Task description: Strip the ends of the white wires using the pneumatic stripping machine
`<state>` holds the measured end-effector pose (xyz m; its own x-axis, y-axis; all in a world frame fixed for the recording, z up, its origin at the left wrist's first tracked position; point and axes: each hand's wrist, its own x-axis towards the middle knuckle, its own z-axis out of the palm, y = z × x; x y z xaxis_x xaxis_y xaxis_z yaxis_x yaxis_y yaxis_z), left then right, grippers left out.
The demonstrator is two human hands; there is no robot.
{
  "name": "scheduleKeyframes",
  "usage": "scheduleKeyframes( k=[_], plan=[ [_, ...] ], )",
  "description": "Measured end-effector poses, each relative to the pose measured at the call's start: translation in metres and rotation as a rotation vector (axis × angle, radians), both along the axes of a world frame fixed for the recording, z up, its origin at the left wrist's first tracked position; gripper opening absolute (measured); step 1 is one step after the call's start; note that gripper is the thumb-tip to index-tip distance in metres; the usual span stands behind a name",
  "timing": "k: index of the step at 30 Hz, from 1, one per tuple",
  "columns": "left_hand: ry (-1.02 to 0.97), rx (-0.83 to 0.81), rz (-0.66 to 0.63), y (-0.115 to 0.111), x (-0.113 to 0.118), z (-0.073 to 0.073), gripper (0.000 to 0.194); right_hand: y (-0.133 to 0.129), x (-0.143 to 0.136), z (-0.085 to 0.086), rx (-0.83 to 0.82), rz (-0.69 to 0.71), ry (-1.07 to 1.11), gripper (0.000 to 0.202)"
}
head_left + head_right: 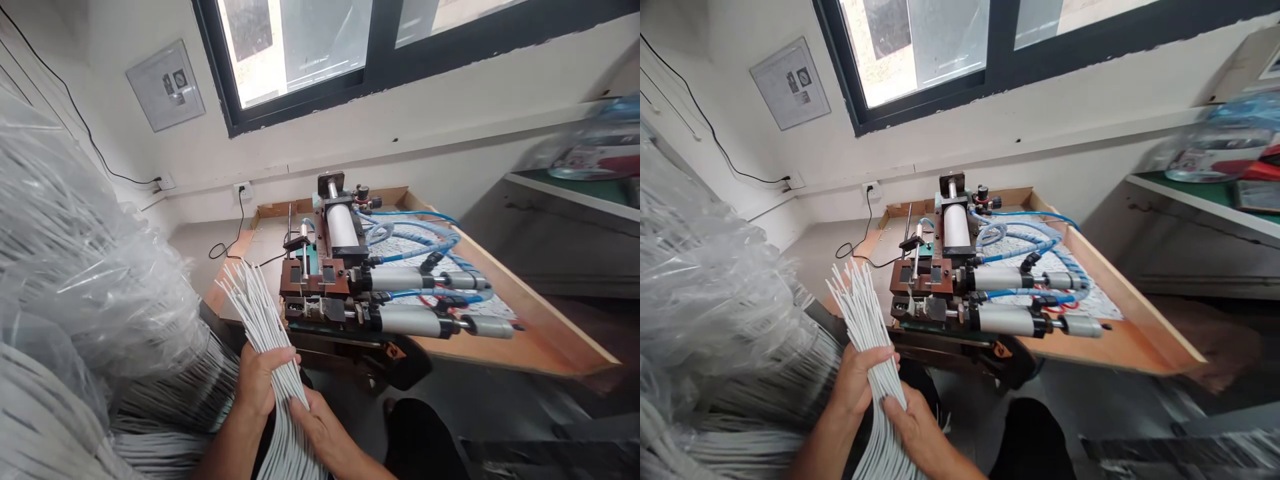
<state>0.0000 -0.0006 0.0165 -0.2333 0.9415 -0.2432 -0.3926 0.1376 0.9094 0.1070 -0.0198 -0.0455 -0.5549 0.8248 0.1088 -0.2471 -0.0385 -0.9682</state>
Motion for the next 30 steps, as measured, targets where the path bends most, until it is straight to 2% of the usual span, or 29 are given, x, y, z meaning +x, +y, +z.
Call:
scheduleKeyframes(
  k=[4,6,11,13,15,19,22,26,30],
  plan=[
    [-0.062,-0.027,-0.095,-0.008,0.002,-0.012,0.016,-0.011,-0.018,-0.006,-0.185,-0.072,0.065,0.052],
    [-0.053,-0.031,-0.106,-0.014,0.002,-0.016,0.013,-0.011,-0.017,-0.005,-0.196,-0.095,0.070,0.050],
    [-0.049,0.047,-0.072,-0.017,0.005,-0.017,0.018,0.013,-0.001,0.023,-0.024,-0.289,0.067,0.038],
    [-0.053,0.091,-0.092,-0.016,0.006,-0.016,0.019,0.025,0.003,0.033,-0.021,-0.326,0.051,0.033],
    [-0.045,0.131,-0.092,-0.015,0.005,-0.016,0.020,0.033,0.005,0.039,-0.086,-0.317,0.055,0.030],
    [-0.005,0.052,0.005,-0.012,-0.002,-0.016,0.014,0.035,0.006,0.035,-0.281,-0.396,0.128,0.027],
    [0.026,-0.033,0.077,-0.010,-0.008,-0.016,0.009,0.032,0.006,0.027,-0.356,-0.447,0.141,0.025],
    [0.046,-0.048,0.112,-0.006,-0.011,-0.015,0.011,0.030,0.007,0.021,-0.382,-0.421,0.125,0.026],
    [0.055,-0.039,0.126,-0.006,-0.010,-0.012,0.014,0.031,0.007,0.025,-0.449,-0.391,0.123,0.029]
  ],
)
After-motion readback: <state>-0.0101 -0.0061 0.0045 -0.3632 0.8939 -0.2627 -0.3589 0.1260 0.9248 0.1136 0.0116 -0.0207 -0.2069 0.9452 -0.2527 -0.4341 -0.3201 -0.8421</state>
